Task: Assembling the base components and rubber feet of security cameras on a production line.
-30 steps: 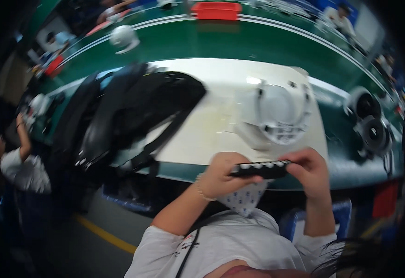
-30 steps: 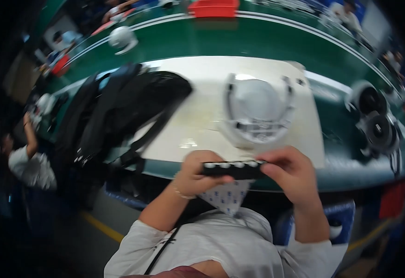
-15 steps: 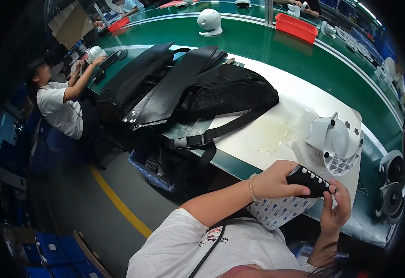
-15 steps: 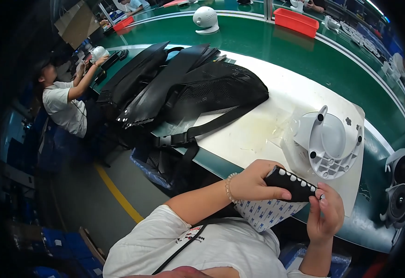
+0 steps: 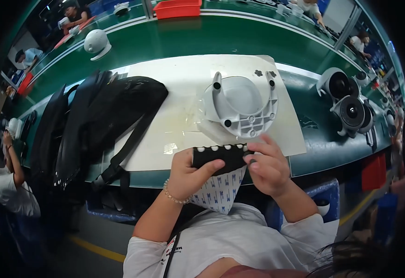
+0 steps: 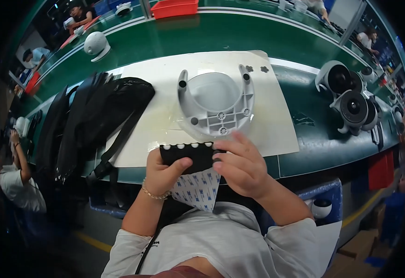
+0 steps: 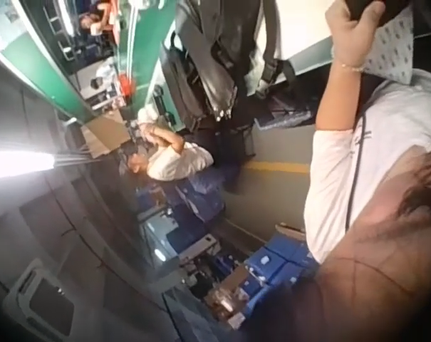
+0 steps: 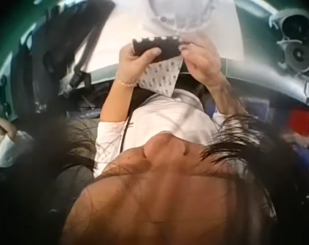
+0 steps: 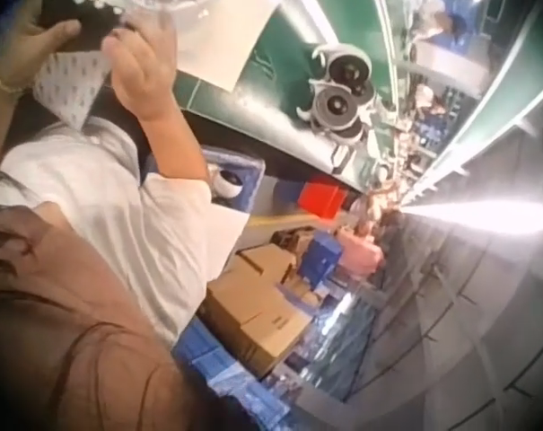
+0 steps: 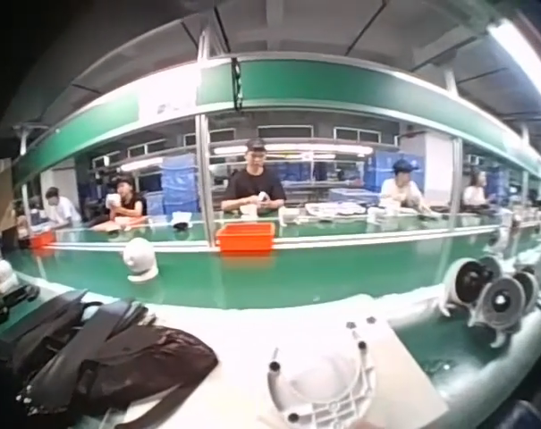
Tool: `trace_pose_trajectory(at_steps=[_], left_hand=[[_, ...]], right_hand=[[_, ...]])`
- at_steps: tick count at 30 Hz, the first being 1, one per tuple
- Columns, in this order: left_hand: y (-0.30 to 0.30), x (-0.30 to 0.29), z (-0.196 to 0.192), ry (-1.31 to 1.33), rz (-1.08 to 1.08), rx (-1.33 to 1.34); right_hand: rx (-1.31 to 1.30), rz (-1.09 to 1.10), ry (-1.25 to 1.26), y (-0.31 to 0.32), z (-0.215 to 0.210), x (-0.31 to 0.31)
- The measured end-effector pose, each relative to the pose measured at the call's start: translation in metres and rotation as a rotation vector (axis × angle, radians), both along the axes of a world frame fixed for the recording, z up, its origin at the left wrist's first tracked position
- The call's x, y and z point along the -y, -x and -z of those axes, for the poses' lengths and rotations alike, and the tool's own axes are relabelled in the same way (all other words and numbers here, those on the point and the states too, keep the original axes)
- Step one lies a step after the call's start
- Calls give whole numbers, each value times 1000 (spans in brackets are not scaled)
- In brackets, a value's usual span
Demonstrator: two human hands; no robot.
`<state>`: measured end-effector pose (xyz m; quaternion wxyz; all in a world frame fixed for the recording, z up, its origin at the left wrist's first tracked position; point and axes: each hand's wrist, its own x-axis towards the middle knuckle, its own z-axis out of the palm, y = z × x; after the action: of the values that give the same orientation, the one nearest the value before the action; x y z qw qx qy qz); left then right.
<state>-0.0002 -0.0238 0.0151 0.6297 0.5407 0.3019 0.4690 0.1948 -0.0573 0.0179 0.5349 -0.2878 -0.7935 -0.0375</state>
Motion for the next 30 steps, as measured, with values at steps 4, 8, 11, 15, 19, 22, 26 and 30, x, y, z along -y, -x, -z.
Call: trace_pose_trajectory(at_steps=[4, 8, 11, 15, 19, 22, 26, 30], left_hand=[[4, -2, 12, -122, 5, -49], [6, 0, 10, -100, 56, -83], [7, -4, 11, -309, 68, -151], [7, -4, 11, -389, 39, -214], [6, -2, 9, -324, 41, -205], [5, 0, 10, -184, 19, -165], [5, 0, 12, -221, 5, -181], [2, -1, 6, -322, 16, -225]], right_hand=[[-32, 28, 98, -1, -1, 3], [-257, -103, 134, 6, -9, 7], [-117, -36, 284, 12, -16, 6], [-48, 43, 278, 11, -12, 9], [118, 86, 1, 14, -13, 6], [116, 2, 53, 12, -10, 8], [-61, -21, 54, 11, 2, 3], [-51, -22, 72, 11, -4, -1]])
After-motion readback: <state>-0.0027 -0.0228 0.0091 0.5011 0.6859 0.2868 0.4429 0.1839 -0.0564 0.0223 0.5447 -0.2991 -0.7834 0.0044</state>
